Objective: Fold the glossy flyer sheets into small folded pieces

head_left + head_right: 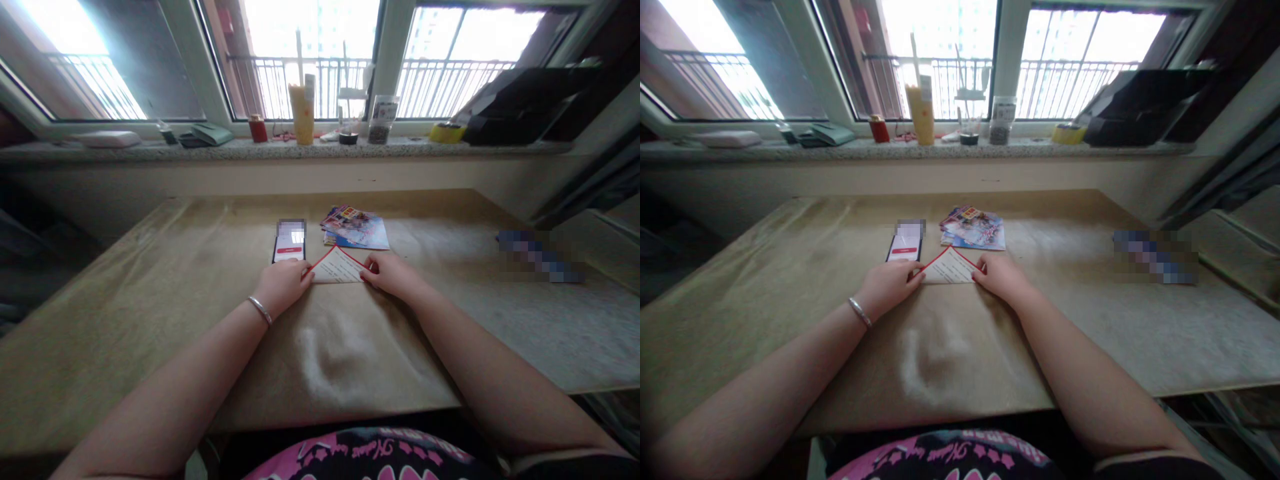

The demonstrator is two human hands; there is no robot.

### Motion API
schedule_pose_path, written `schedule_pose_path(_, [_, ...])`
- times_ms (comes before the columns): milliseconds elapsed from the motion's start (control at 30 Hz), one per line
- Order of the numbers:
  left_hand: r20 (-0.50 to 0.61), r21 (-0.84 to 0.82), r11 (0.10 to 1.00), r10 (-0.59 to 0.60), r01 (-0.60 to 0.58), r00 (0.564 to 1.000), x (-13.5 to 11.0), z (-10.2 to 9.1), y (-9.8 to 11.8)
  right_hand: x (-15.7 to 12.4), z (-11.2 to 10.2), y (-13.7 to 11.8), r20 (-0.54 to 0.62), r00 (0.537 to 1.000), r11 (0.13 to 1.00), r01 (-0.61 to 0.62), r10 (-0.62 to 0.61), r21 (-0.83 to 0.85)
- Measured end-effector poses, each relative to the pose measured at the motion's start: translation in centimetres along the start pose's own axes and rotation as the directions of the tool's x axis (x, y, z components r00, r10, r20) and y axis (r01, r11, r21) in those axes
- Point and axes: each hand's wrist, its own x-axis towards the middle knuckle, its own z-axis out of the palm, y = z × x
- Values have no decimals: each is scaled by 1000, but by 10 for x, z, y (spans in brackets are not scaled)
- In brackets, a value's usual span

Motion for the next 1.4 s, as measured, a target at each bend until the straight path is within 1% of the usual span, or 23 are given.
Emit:
schedule_pose_path(133, [-11, 77, 997, 34, -33, 999, -2, -3, 5, -1, 0, -1, 2, 1000, 1000, -14, 14, -11])
schedule_pose_path(200, [-28, 105, 993, 64, -61, 998, -2, -2, 5, -2, 0, -1, -14, 1000, 1000, 3, -3, -21])
schedule_pose_path(267, [-55, 124, 987, 109, -101, 993, -1, 1, 4, -2, 0, 0, -58, 996, 998, 59, -61, -33])
schedule_pose_path(333, [-94, 115, 973, 211, -200, 973, 2, 6, 2, -3, 1, 0, -111, 981, 987, 156, -160, -44])
schedule_pose_path(367, [-118, 96, 948, 312, -302, 943, 3, 8, 0, -3, 2, 0, -133, 967, 976, 214, -219, -52])
schedule_pose_path(433, [-160, 41, 860, 508, -508, 846, 6, 13, -2, -3, 3, -1, -154, 928, 940, 333, -340, -72])
schedule_pose_path(467, [-183, 13, 825, 558, -565, 810, 7, 16, -2, -3, 4, -2, -151, 904, 917, 391, -400, -82])
schedule_pose_path(500, [-203, -7, 812, 570, -583, 796, 8, 18, -2, -4, 5, -3, -142, 881, 892, 442, -451, -90])
schedule_pose_path(567, [-230, -36, 813, 560, -582, 796, 9, 20, -1, -5, 5, -6, -125, 844, 853, 511, -521, -101])
schedule_pose_path(667, [-238, -41, 833, 528, -552, 815, 10, 21, 1, -6, 7, -10, -125, 820, 829, 547, -559, -118])
schedule_pose_path(800, [-227, 43, 862, 501, -505, 835, 10, 20, 5, -5, 10, -14, -138, 802, 814, 566, -581, -132])
schedule_pose_path(900, [-210, 131, 859, 512, -495, 833, 8, 19, 7, -5, 13, -17, -155, 779, 794, 591, -608, -143])
schedule_pose_path(1000, [-208, 158, 870, 491, -467, 846, 7, 18, 9, -7, 14, -21, -187, 755, 778, 605, -628, -169])
schedule_pose_path(1100, [-236, 115, 903, 430, -415, 871, 6, 17, 10, -8, 14, -25, -193, 759, 782, 589, -622, -206])
schedule_pose_path(1167, [-259, 103, 913, 407, -394, 876, 6, 17, 9, -10, 13, -27, -197, 769, 791, 565, -608, -233])
schedule_pose_path(1233, [-277, 110, 912, 411, -396, 869, 7, 18, 10, -11, 12, -29, -209, 774, 797, 546, -597, -257])
schedule_pose_path(1400, [-324, 115, 902, 431, -417, 842, 8, 18, 10, -13, 12, -35, -211, 761, 785, 560, -614, -266])
